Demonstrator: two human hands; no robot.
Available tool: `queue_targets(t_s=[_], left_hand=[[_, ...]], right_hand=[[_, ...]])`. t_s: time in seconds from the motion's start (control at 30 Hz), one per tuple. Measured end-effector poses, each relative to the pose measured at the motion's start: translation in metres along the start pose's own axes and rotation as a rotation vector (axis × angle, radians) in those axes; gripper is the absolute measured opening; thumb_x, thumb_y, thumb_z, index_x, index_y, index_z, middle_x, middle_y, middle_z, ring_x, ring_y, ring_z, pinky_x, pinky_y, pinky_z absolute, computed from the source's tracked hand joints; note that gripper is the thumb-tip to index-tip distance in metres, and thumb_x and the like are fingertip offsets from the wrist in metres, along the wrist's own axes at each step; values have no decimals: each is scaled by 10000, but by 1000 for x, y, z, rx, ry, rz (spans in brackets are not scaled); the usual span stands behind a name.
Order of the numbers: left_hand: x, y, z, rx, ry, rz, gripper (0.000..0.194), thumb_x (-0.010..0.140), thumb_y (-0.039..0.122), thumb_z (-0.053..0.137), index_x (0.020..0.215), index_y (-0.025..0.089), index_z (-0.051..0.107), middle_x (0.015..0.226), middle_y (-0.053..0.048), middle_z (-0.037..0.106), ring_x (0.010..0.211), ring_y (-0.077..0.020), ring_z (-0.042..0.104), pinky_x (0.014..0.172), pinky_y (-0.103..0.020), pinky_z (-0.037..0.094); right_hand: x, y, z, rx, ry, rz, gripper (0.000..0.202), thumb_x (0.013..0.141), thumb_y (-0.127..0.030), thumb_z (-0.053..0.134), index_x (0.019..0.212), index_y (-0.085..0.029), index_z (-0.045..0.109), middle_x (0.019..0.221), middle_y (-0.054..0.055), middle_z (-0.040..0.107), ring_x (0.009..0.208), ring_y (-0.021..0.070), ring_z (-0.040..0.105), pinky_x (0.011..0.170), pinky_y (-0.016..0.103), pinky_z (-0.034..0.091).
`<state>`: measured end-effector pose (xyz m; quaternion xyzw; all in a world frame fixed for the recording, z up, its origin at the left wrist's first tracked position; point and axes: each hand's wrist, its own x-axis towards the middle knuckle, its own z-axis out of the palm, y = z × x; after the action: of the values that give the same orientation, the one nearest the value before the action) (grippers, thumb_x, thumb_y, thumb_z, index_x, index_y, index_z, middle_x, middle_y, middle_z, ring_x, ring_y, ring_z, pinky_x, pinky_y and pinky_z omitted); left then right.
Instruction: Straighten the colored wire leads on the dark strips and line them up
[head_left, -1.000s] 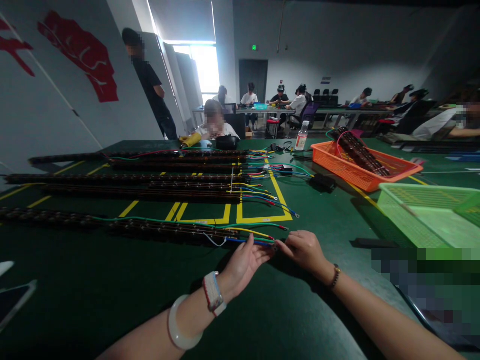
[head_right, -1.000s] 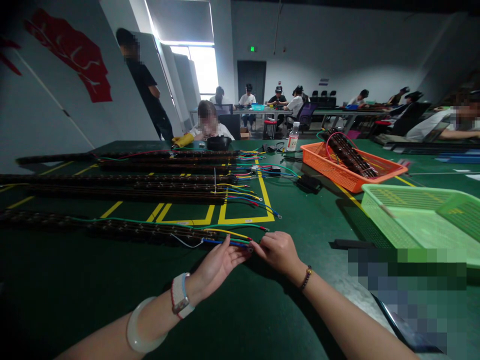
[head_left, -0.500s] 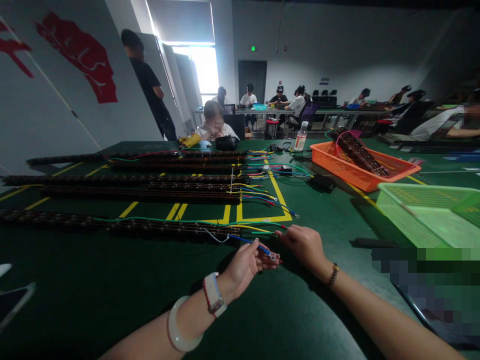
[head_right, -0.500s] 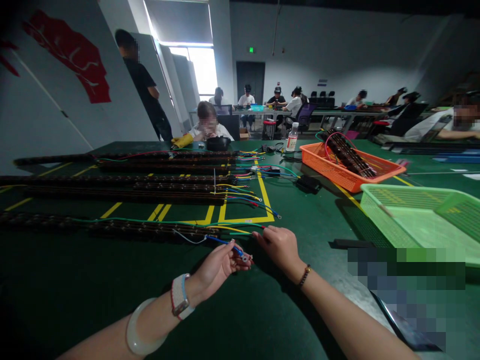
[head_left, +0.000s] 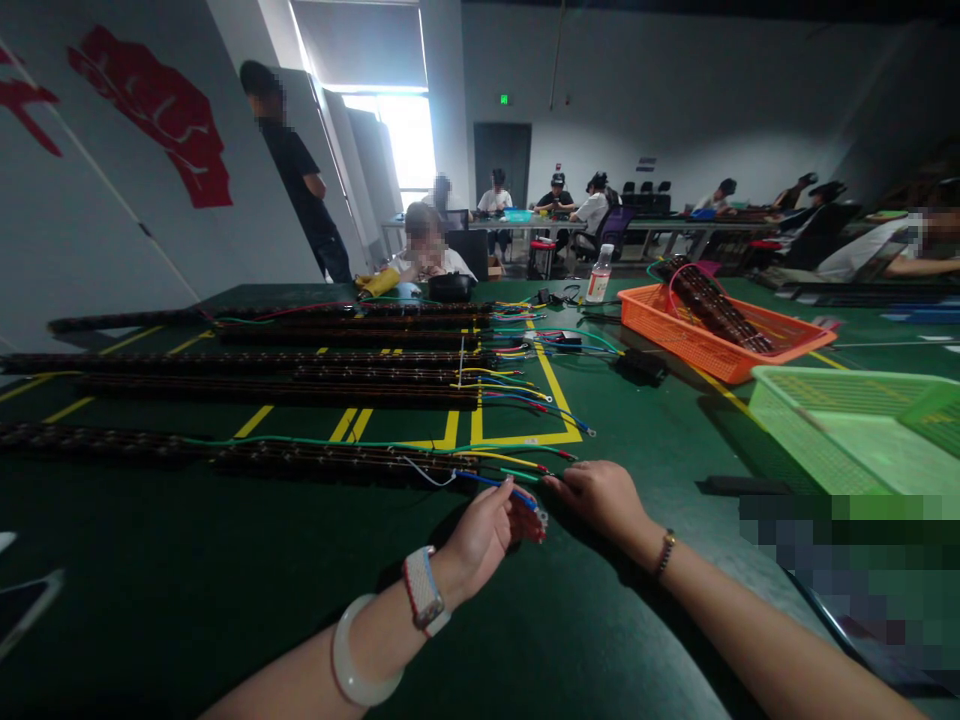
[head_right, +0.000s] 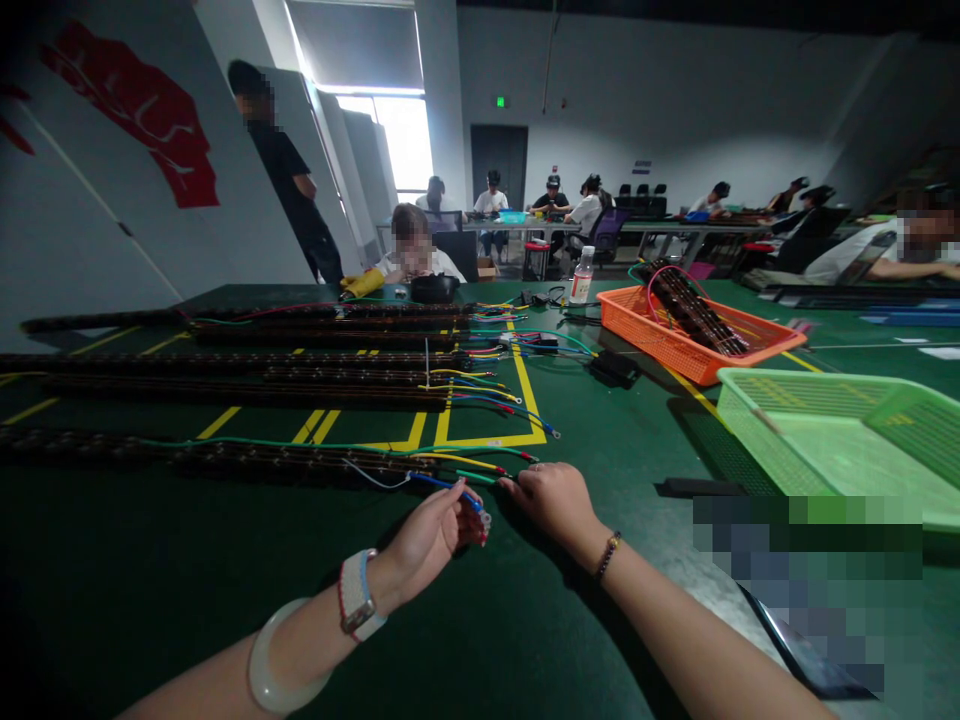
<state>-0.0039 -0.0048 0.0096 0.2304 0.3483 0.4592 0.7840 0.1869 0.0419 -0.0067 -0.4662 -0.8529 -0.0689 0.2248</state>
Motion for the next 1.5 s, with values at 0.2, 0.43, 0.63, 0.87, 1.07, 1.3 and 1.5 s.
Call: queue_targets(t_s=[0.2, 0.43, 0.63, 0.87, 1.07, 1.3, 1.5], left_hand=[[2, -3, -3, 52, 14, 30, 269, 885, 356, 504, 776, 126, 590, 636, -35, 606, 561, -122, 551, 568, -254, 406], [7, -7, -9, 40, 2, 20, 240, 875, 365, 521, 771, 151, 543, 637, -5, 575, 560, -106, 526, 566, -240, 377], [8, -8, -9, 5, -2, 20, 217, 856, 351, 560, 778, 149, 540, 664, -9, 581, 577, -104, 528, 576, -233, 376], [2, -5, -3, 136, -94, 16, 303, 897, 396, 461, 782, 133, 559, 662, -37, 588, 585, -122, 549, 581, -252, 403], [-7, -5, 3, 408, -159, 12, 385, 867, 508, 449, 717, 161, 521, 551, 2, 537, 469, -102, 510, 472, -223, 348], [-7, -5, 5, 552, -197, 6, 429, 841, 569, 439, 707, 165, 500, 504, 15, 523, 434, -94, 491, 446, -212, 341], [-7, -5, 4, 576, -199, 4, 446, 835, 591, 415, 730, 163, 480, 526, 21, 523, 453, -94, 500, 456, -210, 356]], right_hand=[[-5, -7, -18, 241, 157, -283, 550, 977, -469, 215, 663, -173, 557, 589, 32, 528, 568, 141, 445, 590, 274, 293], [-7, -26, -14, 215, 76, -346, 392, 940, -400, 408, 645, -179, 540, 590, 14, 520, 570, 132, 422, 597, 282, 270], [-5, -33, -12, 403, 17, -219, 327, 939, -329, 414, 695, -175, 566, 640, 21, 570, 635, 138, 474, 670, 287, 314], [-2, -28, -9, 385, 53, 0, 346, 943, -341, 429, 661, -176, 543, 613, 6, 552, 633, 141, 455, 691, 295, 307], [-1, -24, -7, 290, -23, -17, 341, 942, -323, 437, 644, -185, 529, 613, 3, 578, 659, 151, 462, 719, 300, 297], [-1, -26, -8, 200, -65, -48, 286, 938, -285, 431, 698, -183, 548, 662, 13, 602, 679, 157, 466, 740, 303, 287], [-1, -26, -7, 114, -94, -45, 276, 921, -286, 457, 682, -184, 551, 648, 15, 596, 673, 157, 461, 716, 296, 273]])
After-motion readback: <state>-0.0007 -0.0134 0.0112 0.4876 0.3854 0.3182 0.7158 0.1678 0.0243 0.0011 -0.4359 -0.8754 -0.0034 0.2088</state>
